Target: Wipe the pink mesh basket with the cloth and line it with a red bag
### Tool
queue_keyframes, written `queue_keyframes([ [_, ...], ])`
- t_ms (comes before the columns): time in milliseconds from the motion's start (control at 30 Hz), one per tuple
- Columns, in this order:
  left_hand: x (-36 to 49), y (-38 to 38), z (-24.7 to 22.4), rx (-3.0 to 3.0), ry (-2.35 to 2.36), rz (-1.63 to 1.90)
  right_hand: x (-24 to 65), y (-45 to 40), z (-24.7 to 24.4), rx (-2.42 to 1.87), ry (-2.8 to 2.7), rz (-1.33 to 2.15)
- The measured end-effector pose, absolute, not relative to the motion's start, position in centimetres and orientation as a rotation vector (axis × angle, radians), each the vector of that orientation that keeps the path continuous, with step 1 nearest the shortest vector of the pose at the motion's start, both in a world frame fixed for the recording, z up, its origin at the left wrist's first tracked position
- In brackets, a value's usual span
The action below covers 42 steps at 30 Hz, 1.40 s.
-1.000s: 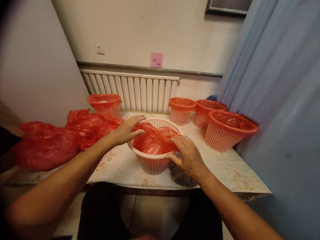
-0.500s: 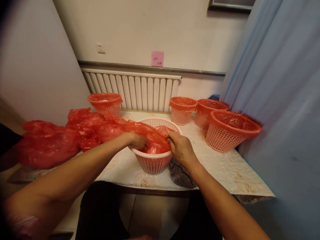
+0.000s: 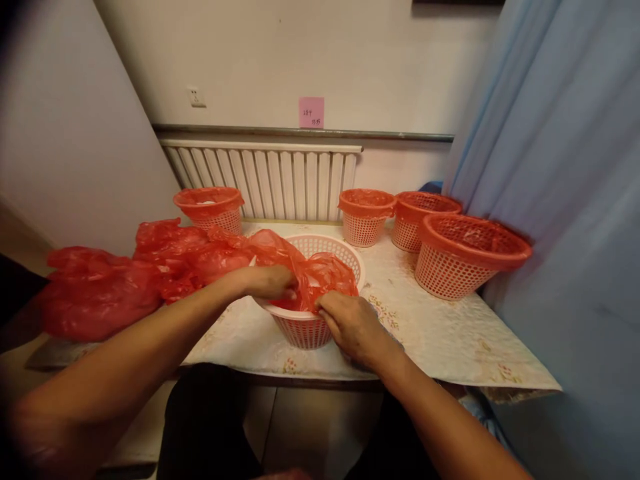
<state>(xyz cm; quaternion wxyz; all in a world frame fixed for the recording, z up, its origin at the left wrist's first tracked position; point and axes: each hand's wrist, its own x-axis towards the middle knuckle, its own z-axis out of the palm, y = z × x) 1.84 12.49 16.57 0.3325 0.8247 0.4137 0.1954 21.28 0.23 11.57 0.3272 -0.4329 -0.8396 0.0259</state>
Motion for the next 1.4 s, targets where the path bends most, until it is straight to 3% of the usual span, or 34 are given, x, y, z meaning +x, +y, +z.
queue_keyframes([
  [67,0.6,10.2,18.0,2.630,1.045,0.347,21.6,0.1,11.5,-1.127,-2.205,0.070],
  [233,-0.8,7.4,18.9,3.190,0.913,0.675,21.5,-0.4,11.7,-1.101,-2.281,0.029],
  [433,-3.4,9.9,16.1,3.384,0.714,0.390,21.5,-1.9,12.1,-1.116,-2.419,-0.059],
  [733,-8.6,8.2,9.8,3.581,0.602,0.836,24.3,-0.5,7.6,-1.235,-2.480,-0.467],
  [967,-8.5,10.9,5.3,3.247,0.972,0.910,25.8,2.5,3.1,-1.506,-2.155,-0.615],
  [1133,-7.4,13.0,5.0,2.606,1.203,1.083,27.3,4.2,1.5,-1.460,-1.913,-0.063],
  [1267,-8.4,13.7,7.8,2.159,1.461,1.371,30.1,4.1,3.9,-1.526,-1.558,0.199],
  [1400,-7.6,13.8,11.3,2.265,1.573,1.690,30.5,4.6,9.1,-1.546,-1.385,0.010],
])
